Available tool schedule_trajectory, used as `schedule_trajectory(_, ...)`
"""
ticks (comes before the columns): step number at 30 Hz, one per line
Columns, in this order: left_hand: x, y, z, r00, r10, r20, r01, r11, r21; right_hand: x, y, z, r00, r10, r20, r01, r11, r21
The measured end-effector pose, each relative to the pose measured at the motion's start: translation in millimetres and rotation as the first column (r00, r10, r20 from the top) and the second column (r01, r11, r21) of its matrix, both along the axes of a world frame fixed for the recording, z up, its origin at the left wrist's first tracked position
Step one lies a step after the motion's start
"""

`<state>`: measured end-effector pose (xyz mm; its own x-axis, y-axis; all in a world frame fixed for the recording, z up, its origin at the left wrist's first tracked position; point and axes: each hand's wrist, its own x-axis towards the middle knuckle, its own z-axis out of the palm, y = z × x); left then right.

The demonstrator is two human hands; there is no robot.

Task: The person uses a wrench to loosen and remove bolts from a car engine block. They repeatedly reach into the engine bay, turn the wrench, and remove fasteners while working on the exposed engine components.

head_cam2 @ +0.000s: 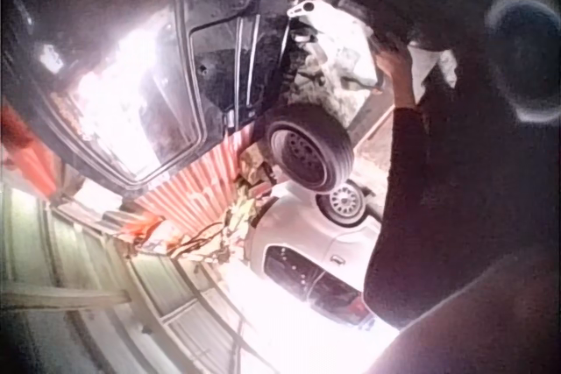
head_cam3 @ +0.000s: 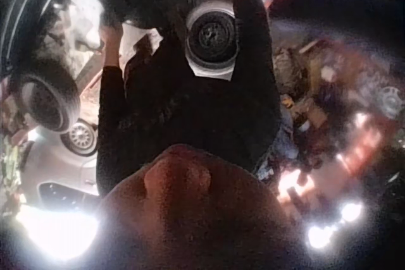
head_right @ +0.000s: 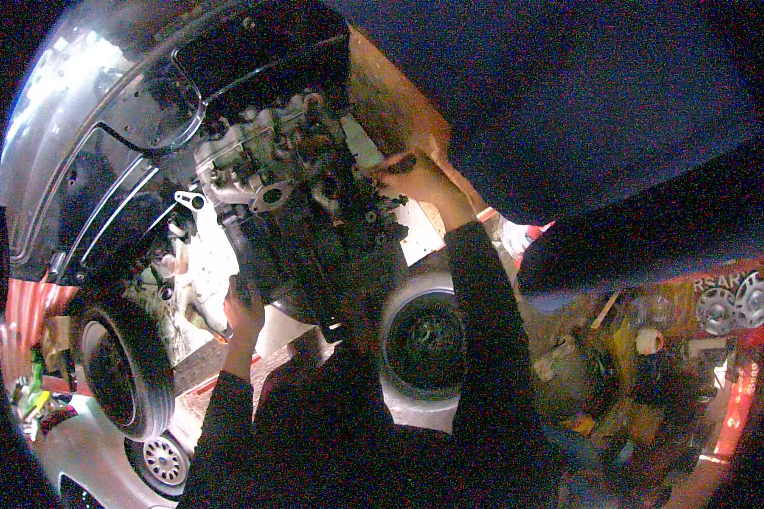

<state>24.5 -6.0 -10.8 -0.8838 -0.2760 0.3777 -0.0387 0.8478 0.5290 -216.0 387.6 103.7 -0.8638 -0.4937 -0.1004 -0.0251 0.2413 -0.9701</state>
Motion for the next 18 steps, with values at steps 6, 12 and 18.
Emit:
schedule_trajectory(6, -1, 1, 5, 0.996, 0.028, 0.079, -0.038, 0.991, 0.126, 18, -27, -4, 0.936, -0.061, -0.347, 0.147, 0.963, 0.226)
schedule_trajectory(12, -1, 6, 14, 1.000, 0.008, 0.030, -0.012, 0.992, 0.128, -10, -5, 3, 0.888, -0.237, -0.395, 0.268, 0.963, 0.024)
schedule_trajectory(18, -1, 8, 15, 0.998, -0.012, 0.062, 0.007, 0.996, 0.084, 8, 11, -6, 0.956, -0.216, -0.198, 0.210, 0.976, -0.047)
